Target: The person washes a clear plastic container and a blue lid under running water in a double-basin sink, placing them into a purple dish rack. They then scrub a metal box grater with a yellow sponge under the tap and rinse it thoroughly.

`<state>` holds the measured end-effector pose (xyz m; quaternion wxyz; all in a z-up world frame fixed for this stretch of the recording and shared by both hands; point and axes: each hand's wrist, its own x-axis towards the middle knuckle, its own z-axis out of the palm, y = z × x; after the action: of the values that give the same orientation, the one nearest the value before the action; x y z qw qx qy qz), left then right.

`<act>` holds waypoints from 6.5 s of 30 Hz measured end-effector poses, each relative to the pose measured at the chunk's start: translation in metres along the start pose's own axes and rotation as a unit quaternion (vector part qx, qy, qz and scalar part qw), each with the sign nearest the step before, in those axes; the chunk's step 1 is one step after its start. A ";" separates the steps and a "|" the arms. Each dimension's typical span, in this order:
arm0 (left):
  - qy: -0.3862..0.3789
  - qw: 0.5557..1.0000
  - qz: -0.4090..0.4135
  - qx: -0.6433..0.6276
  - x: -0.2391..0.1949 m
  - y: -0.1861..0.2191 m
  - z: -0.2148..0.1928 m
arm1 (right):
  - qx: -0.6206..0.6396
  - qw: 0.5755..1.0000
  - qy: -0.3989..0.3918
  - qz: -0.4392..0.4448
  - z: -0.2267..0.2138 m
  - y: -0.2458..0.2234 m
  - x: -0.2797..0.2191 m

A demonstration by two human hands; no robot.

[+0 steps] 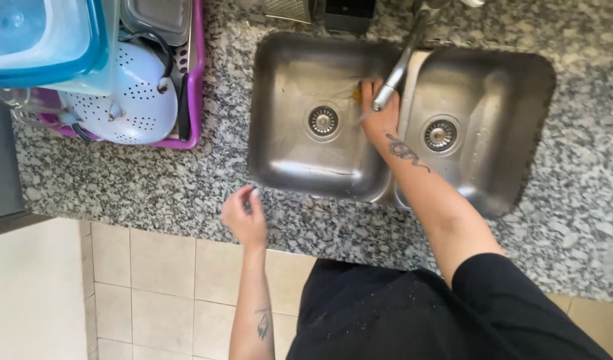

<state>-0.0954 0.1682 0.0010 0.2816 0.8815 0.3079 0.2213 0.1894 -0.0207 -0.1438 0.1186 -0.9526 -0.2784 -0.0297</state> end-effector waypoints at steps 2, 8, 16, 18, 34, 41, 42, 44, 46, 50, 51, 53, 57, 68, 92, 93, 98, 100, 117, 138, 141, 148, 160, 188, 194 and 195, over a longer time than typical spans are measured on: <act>0.020 0.998 0.003 0.055 -0.013 -0.044 -0.016 | 0.034 0.999 -0.010 -0.009 0.046 -0.006 -0.001; 0.026 0.989 -0.016 0.148 -0.024 -0.094 -0.011 | 0.030 0.988 0.067 0.136 0.109 -0.048 0.037; 0.032 0.992 0.038 0.117 -0.028 -0.107 -0.012 | 0.227 0.950 -0.106 -0.187 0.112 -0.152 0.000; 0.039 0.992 0.040 0.110 -0.032 -0.116 -0.005 | 0.237 0.922 -0.174 -0.251 0.115 -0.117 -0.066; 0.041 0.993 0.055 0.101 -0.023 -0.095 -0.021 | -0.222 0.857 -0.347 -0.310 -0.030 -0.007 -0.100; 0.042 0.989 -0.101 -0.097 -0.003 -0.033 0.002 | 0.233 0.870 -0.434 0.023 -0.121 -0.047 -0.063; -0.043 0.988 -0.077 -0.129 0.009 0.003 0.011 | 0.347 0.851 -0.385 0.091 -0.119 -0.042 -0.061; -0.121 0.980 -0.051 -0.153 0.022 0.051 0.037 | 0.458 0.813 -0.328 0.148 -0.118 -0.045 -0.058; -0.311 0.847 -0.191 -0.386 0.032 0.076 0.080 | 0.632 0.684 -0.279 0.235 -0.123 -0.055 -0.053; -0.217 0.846 -0.231 -0.429 0.026 0.063 0.188 | 0.497 0.823 -0.216 0.170 -0.103 -0.046 -0.046; -0.191 0.844 -0.267 -0.423 0.020 0.054 0.202 | 0.437 0.886 -0.128 0.086 -0.105 -0.049 -0.049; -0.167 0.844 -0.297 -0.414 0.018 0.043 0.219 | 0.368 0.929 -0.032 0.003 -0.110 -0.053 -0.054; -0.335 0.759 -0.360 -0.426 0.044 0.039 0.188 | 0.438 0.892 -0.096 0.055 -0.111 -0.050 -0.053; -0.364 0.916 0.005 0.168 0.077 -0.059 0.308 | 0.750 0.608 -0.061 0.252 -0.107 -0.063 0.002; -0.362 0.706 -0.338 -0.506 0.060 0.028 0.264 | 0.168 0.982 0.086 -0.030 -0.095 -0.059 -0.005; -0.381 0.688 -0.338 -0.516 0.068 0.039 0.241 | 0.222 0.970 0.101 0.004 -0.089 -0.050 -0.006; -0.388 0.691 -0.311 -0.525 0.074 0.028 0.235 | 0.349 0.929 0.093 0.082 -0.096 -0.058 -0.002; -0.397 0.874 -0.100 -0.263 0.075 0.011 0.236 | 0.389 0.911 0.074 0.113 -0.108 -0.069 -0.002; -0.286 0.893 0.346 -0.023 0.115 -0.011 0.204 | 0.400 0.804 -0.121 0.423 -0.055 -0.069 -0.018; -0.229 0.951 0.207 0.011 0.127 -0.033 0.128 | 0.051 0.932 -0.197 0.301 0.058 -0.078 -0.017; -0.241 0.954 0.177 -0.006 0.129 -0.022 0.118 | 0.093 0.925 -0.208 0.305 -0.005 -0.098 -0.007; -0.061 0.929 0.355 -0.089 0.213 0.107 0.072 | 0.423 0.874 -0.027 0.237 -0.124 -0.155 0.037; -0.112 0.820 0.511 0.234 0.335 0.198 0.105 | 0.505 0.686 0.336 0.400 -0.172 -0.098 0.152; -0.225 0.847 0.437 0.203 0.241 0.166 -0.029 | 0.808 0.388 0.082 0.435 -0.096 -0.042 -0.026; -0.184 0.793 0.562 0.146 0.155 0.120 -0.054 | 0.711 0.553 0.111 0.420 -0.071 -0.028 -0.026; -0.174 0.793 0.572 0.117 0.144 0.119 -0.051 | 0.699 0.592 0.109 0.386 -0.064 -0.025 -0.025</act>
<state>0.0286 0.2056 0.1452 0.0468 0.9465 -0.2836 0.1468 0.1555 -0.0288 -0.0800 0.7775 -0.5858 0.1952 0.1191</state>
